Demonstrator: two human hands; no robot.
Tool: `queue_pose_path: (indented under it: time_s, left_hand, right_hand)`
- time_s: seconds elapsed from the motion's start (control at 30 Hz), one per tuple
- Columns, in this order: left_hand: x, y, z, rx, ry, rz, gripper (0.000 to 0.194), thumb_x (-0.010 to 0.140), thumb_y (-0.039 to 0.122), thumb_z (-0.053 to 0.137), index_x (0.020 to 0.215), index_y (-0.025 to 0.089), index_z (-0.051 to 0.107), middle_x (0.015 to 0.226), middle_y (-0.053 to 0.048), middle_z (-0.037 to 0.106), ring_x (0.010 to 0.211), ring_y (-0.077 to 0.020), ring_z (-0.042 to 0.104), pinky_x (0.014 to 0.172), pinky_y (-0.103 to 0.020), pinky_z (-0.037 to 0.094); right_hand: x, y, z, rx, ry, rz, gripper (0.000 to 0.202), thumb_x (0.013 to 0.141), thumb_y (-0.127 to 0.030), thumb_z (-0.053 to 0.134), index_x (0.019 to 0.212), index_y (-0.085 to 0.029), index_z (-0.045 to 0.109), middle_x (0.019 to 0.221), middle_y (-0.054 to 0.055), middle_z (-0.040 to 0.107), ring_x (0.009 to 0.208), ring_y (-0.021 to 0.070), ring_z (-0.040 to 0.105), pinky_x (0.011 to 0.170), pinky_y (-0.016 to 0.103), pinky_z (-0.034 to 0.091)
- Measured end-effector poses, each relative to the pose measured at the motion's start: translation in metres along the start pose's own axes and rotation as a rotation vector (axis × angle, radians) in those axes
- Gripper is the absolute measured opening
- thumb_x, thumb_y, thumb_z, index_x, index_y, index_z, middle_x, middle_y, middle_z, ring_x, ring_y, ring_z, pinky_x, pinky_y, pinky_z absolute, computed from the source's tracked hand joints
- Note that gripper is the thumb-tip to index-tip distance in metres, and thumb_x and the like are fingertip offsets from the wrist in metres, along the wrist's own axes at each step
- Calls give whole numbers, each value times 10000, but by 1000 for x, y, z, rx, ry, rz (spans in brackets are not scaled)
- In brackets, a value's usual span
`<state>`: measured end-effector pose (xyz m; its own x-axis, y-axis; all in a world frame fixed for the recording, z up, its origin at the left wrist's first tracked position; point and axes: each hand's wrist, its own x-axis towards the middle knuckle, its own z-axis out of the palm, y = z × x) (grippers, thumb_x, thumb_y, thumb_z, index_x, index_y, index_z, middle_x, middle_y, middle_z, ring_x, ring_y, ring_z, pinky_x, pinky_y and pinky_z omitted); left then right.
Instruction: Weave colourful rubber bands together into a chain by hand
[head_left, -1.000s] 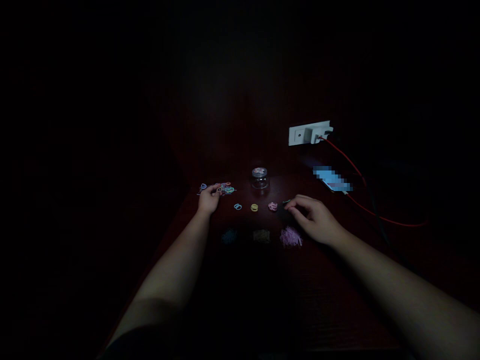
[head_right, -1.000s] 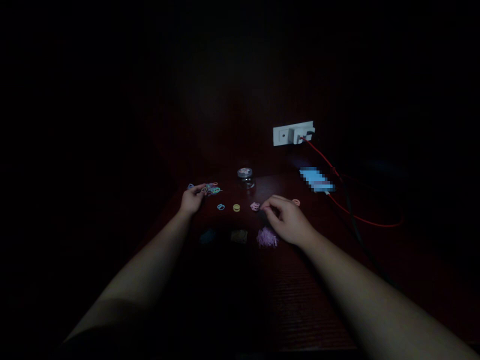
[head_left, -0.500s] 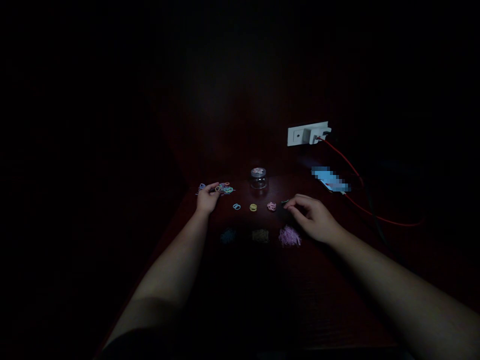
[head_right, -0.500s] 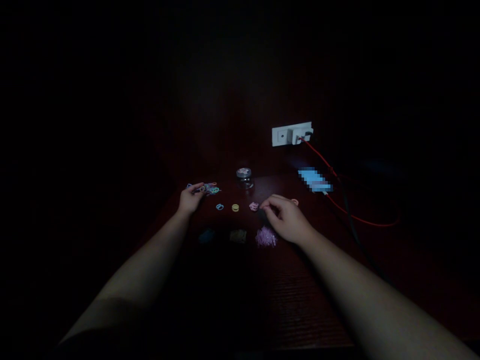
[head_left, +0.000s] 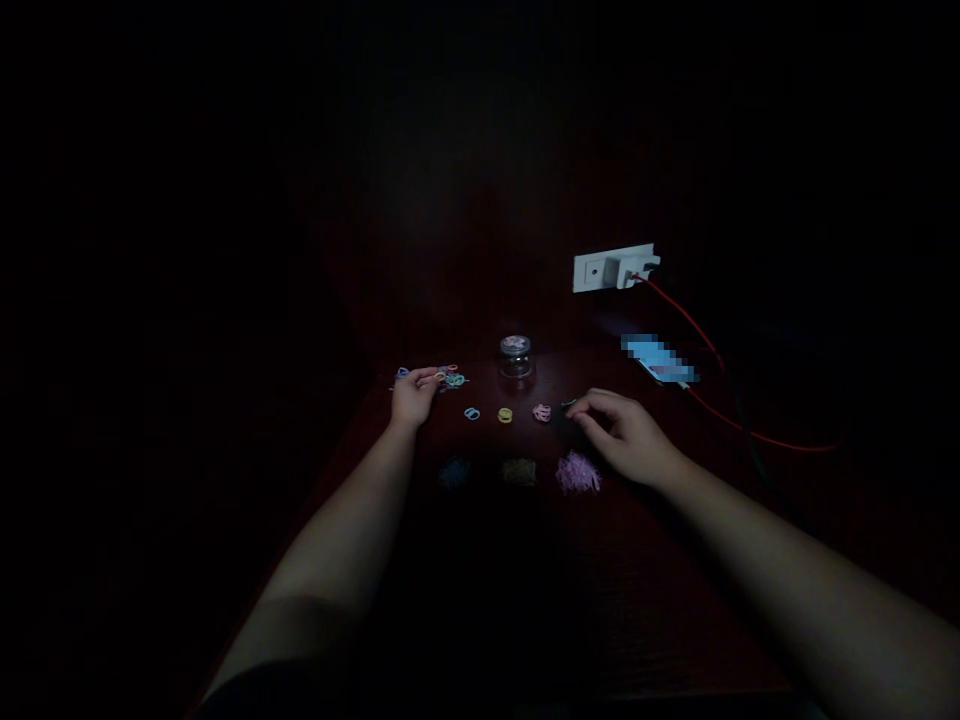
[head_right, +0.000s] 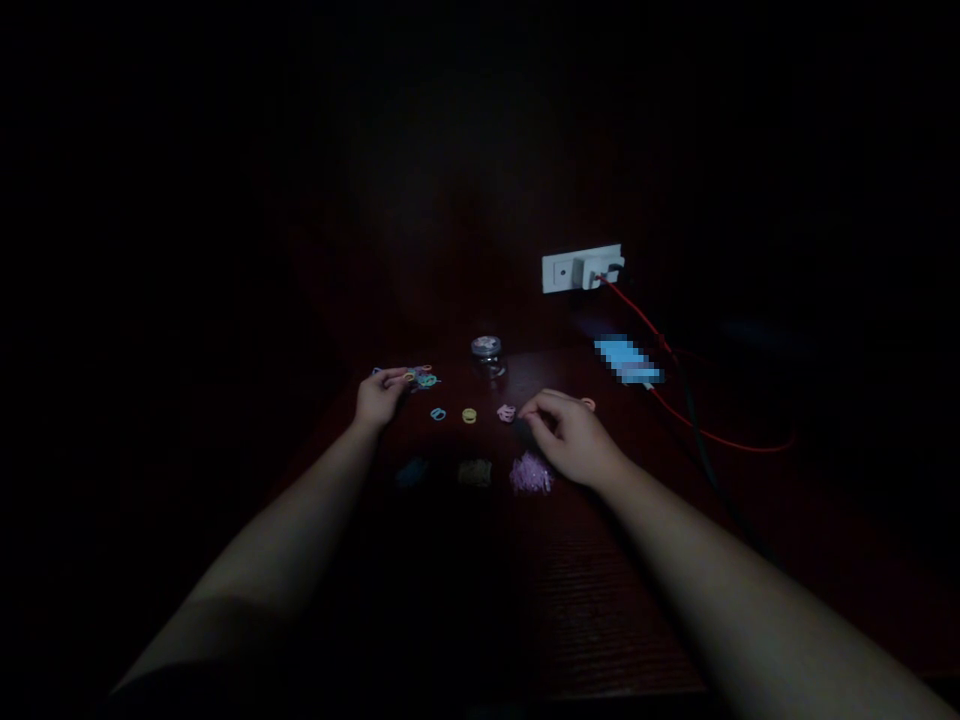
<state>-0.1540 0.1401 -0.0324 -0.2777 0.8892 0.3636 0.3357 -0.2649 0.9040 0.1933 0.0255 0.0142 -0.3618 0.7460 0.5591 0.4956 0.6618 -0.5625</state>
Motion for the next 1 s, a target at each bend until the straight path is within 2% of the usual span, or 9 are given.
queue_pose_path:
  time_s: [0.37,0.77,0.9,1.0]
  left_hand:
    - [4,-5,1,17,41,-14,216,781,280,624,901,103,651,806,-104,726,736,-187,692,724,-312,552]
    - [-4,7,2,28,46,8,163,772,282,637,818,126,628,722,-59,693,673,-147,646,675,-257,522]
    - [-13,20,4,43,41,118,195,761,303,661,837,127,628,774,-65,682,701,-143,635,683,-258,516]
    - [-32,48,13,53,5,245,205,774,314,653,864,132,628,828,-70,676,728,-137,627,697,-255,517]
  right_hand:
    - [0,-1,0,3,3,-1,125,866,-225,525,826,-188,637,854,52,649,804,186,606,745,317,464]
    - [0,0,0,-7,1,6,136,871,-232,520,839,-187,645,854,51,650,779,177,602,724,308,465]
    - [2,0,2,0,9,-7,155,878,-246,505,830,-183,638,828,52,643,764,176,597,688,297,458]
    - [2,-1,3,16,19,-23,156,876,-240,498,826,-181,633,823,56,640,768,179,594,667,289,453]
